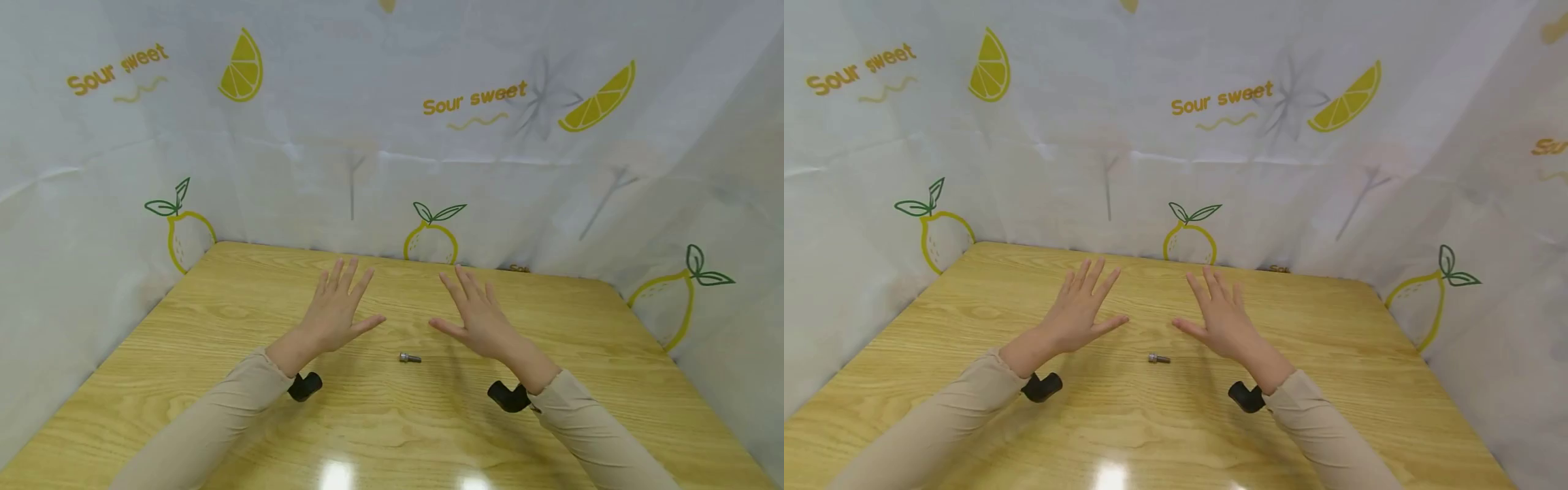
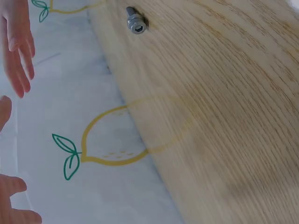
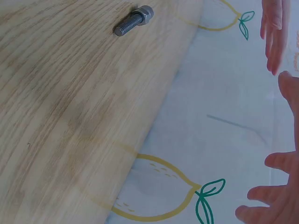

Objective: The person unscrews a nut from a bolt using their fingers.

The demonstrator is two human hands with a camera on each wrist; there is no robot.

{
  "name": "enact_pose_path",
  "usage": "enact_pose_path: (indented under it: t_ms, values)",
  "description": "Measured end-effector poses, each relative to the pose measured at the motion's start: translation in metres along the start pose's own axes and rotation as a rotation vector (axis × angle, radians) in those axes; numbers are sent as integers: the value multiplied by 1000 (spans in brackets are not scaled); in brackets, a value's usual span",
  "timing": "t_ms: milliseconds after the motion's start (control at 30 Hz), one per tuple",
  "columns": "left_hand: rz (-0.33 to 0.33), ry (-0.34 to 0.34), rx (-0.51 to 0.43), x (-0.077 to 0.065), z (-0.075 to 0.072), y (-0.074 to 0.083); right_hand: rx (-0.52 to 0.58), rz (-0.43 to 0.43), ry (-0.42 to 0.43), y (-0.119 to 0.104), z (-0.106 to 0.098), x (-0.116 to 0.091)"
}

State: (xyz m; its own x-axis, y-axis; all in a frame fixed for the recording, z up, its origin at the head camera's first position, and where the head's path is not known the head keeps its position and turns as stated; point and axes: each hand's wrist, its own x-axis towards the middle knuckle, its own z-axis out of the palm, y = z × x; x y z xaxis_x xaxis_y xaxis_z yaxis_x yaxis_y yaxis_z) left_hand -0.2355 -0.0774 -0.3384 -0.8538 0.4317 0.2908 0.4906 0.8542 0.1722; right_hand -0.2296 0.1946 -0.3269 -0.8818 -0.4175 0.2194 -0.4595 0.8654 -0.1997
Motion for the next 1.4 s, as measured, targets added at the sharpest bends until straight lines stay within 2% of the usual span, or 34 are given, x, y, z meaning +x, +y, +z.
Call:
enact_pose_path:
  t_ms: [167, 267, 400, 567, 733, 967, 1100, 1200, 1400]
  values:
    - [46, 64, -110, 2, -1, 2, 215, -41, 20, 1, -2, 1]
    - [47, 63, -212, 3, 2, 3, 356, -58, 15, 3, 1, 2]
    - [2, -9, -376, 4, 8, 5, 571, -70, -41, 8, 7, 5]
    - [-29, -119, -567, 8, 17, 10, 763, 22, -151, 12, 15, 7]
    - [-29, -202, -675, 11, 26, 14, 852, 131, -204, 14, 26, 7]
    - [-54, -297, -757, 13, 40, 14, 973, 205, -292, 17, 42, 5]
    - [-75, -324, -781, 14, 50, 13, 965, 219, -323, 18, 50, 4]
    - [-75, -334, -762, 14, 58, 15, 931, 214, -335, 18, 56, 4]
    - [-124, -377, -763, 15, 66, 21, 876, 211, -401, 15, 65, 2]
